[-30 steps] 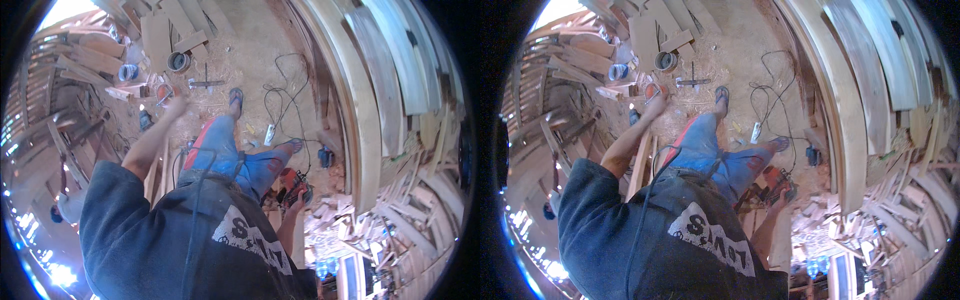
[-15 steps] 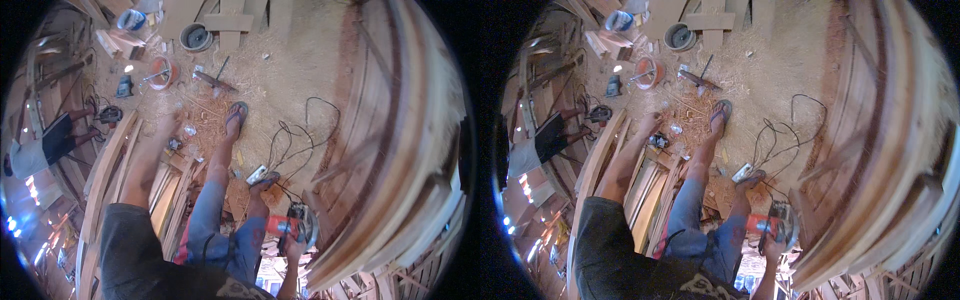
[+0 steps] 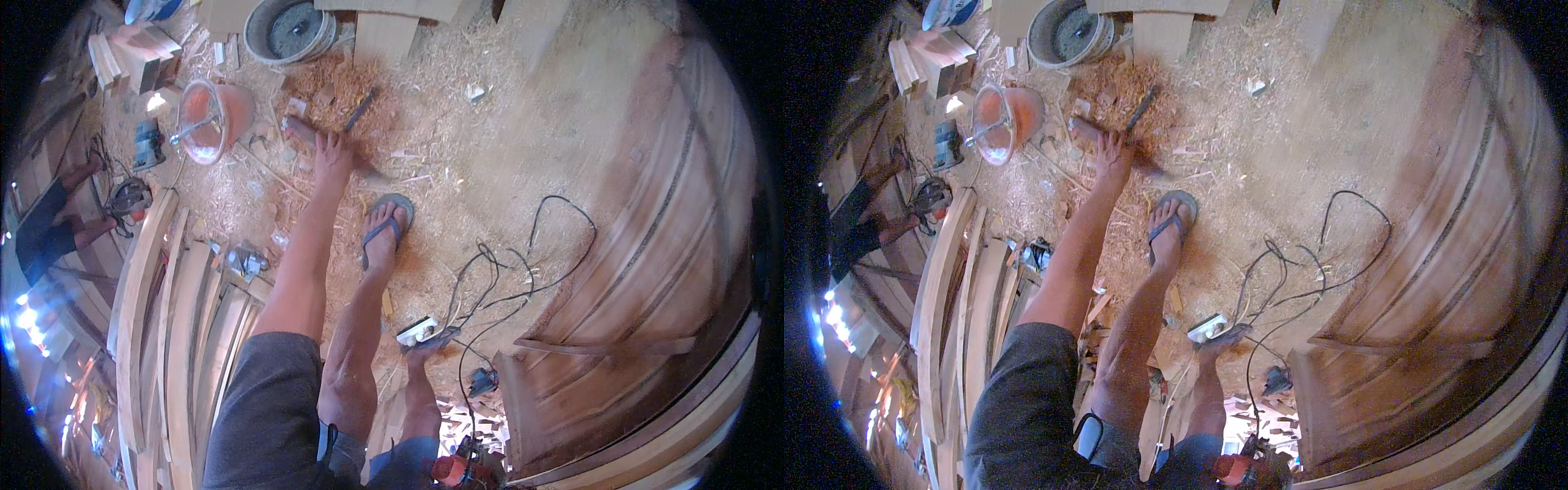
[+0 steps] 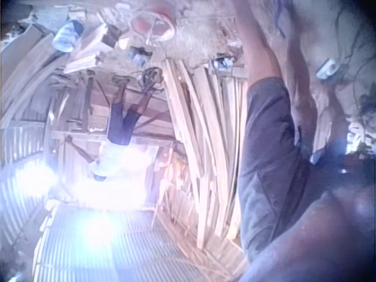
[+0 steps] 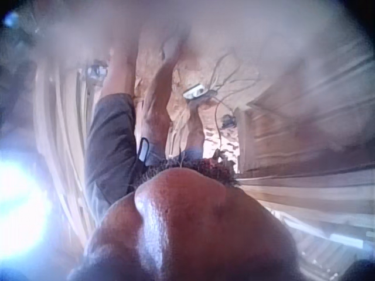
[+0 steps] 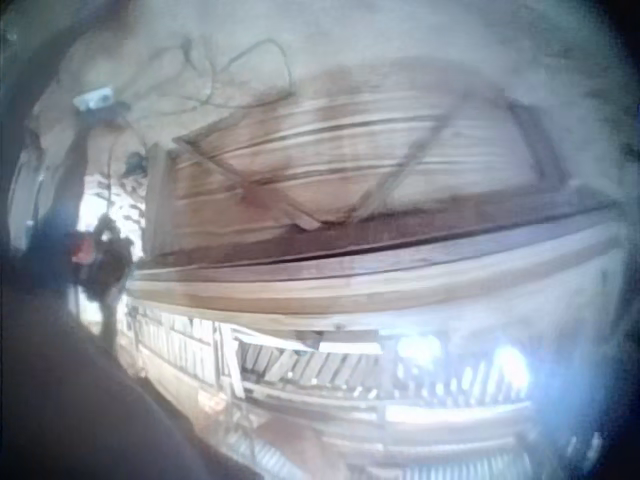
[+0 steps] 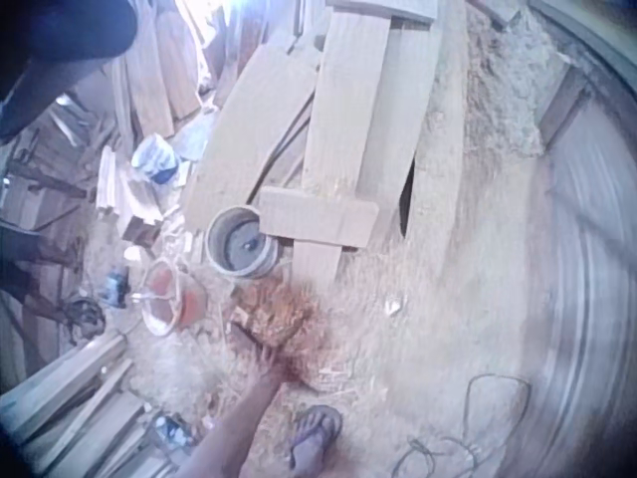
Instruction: The person measures and marks wooden planks with a try square and pencil, then uses a circular saw to cut the planks. The person handles multiple planks, aligns them, and cuts them to size in a workshop setting.
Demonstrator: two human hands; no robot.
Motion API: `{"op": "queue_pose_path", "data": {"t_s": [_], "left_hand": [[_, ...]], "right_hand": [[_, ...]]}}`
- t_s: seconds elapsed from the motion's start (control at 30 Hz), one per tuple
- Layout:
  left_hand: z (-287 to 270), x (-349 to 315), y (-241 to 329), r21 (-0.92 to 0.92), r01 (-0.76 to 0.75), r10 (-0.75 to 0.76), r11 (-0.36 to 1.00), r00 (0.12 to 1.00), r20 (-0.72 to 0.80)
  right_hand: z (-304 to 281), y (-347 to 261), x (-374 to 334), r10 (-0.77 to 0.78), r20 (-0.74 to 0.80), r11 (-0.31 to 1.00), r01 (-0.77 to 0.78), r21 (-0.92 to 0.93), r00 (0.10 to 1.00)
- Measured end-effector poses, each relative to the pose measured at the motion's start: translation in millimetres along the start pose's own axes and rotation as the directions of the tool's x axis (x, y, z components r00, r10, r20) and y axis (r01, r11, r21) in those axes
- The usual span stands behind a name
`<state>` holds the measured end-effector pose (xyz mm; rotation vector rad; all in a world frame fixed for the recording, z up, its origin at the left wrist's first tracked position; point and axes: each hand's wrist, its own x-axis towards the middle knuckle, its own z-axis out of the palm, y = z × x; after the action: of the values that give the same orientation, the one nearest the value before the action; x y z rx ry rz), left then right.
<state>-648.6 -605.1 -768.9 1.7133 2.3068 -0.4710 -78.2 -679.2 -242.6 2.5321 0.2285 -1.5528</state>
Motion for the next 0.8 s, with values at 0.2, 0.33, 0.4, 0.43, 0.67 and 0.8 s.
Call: {"op": "queue_pose_path", "data": {"t_s": [0.2,0.33,0.4,0.43,0.67,0.8], "left_hand": [[-61,-44,-11,-0.242,-0.050,0.100,0.969,0.975,0.199],[-169,-106,-48,-0.918,0.187,-0.173,0.350,0.976,0.133],[-253,-120,-70,-0.918,0.347,-0.139,0.193,0.935,0.325],[-271,-145,-91,-0.905,0.392,-0.164,0.164,0.916,0.367],[-503,-193,-170,-0.709,0.042,-0.274,-0.704,0.905,0.326],[-579,-204,-194,-0.440,-0.033,-0.099,-0.897,0.987,0.127]], "right_hand": [[-9,-15,-72,0.012,-0.018,1.000,-0.011,0.012,1.000],[-30,-21,-146,-0.072,-0.008,0.997,0.072,0.033,0.997],[-5,-46,-188,-0.288,-0.035,0.957,0.289,0.016,0.957],[3,-67,-205,-0.401,-0.023,0.916,0.400,-0.016,0.916],[-43,-149,-339,-0.895,0.110,0.292,0.752,-0.591,0.433],[-97,-148,-421,-0.968,-0.041,0.233,0.825,-0.515,0.248]]}}
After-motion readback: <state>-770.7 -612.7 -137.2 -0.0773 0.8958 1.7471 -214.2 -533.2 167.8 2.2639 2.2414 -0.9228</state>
